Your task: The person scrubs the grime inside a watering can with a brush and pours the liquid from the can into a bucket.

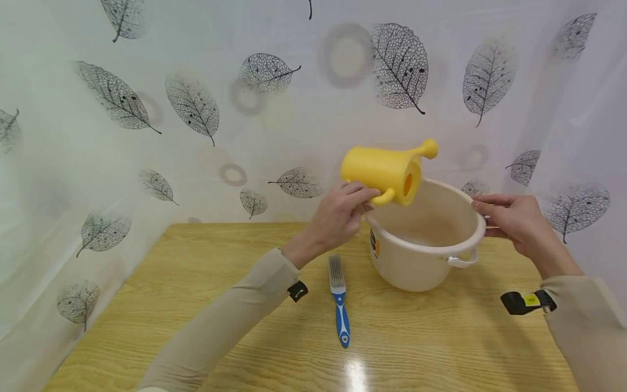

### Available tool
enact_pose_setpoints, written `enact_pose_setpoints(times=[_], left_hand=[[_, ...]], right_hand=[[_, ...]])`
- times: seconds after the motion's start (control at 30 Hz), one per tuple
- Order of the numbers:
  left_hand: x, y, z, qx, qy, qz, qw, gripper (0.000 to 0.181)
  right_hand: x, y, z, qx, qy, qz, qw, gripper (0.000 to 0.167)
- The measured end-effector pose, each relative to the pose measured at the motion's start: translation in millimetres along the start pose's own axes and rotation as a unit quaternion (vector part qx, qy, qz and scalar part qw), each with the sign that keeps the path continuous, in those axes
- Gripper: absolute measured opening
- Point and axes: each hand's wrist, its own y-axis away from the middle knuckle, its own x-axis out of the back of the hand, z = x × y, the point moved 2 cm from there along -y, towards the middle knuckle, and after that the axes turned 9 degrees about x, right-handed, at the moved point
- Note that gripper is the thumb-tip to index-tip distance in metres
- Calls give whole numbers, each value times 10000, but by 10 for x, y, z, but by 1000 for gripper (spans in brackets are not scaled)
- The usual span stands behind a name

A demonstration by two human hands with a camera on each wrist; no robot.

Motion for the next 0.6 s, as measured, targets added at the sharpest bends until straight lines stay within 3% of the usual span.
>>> enact_pose_setpoints(times=[0.1,0.23,0.3,0.47,0.6], left_hand=[[5,4,-16,166,280,-20,9995,28],[4,13,-45,442,631,-49,9970,34],[6,16,-56,568,763,-28,9955,31],[38,17,-63,829,1188,117,9894,25],[34,13,-78,1050,1422,211,9840,26]], right_hand=[[-12,1,-4,-26,198,24,9998,76],[-21,10,-7,-24,257,33,9997,81],[-16,17,-5,4,186,18,9998,65],[-12,28,-4,71,-14,29,10000,6],[-19,34,-9,76,4,67,9999,9]])
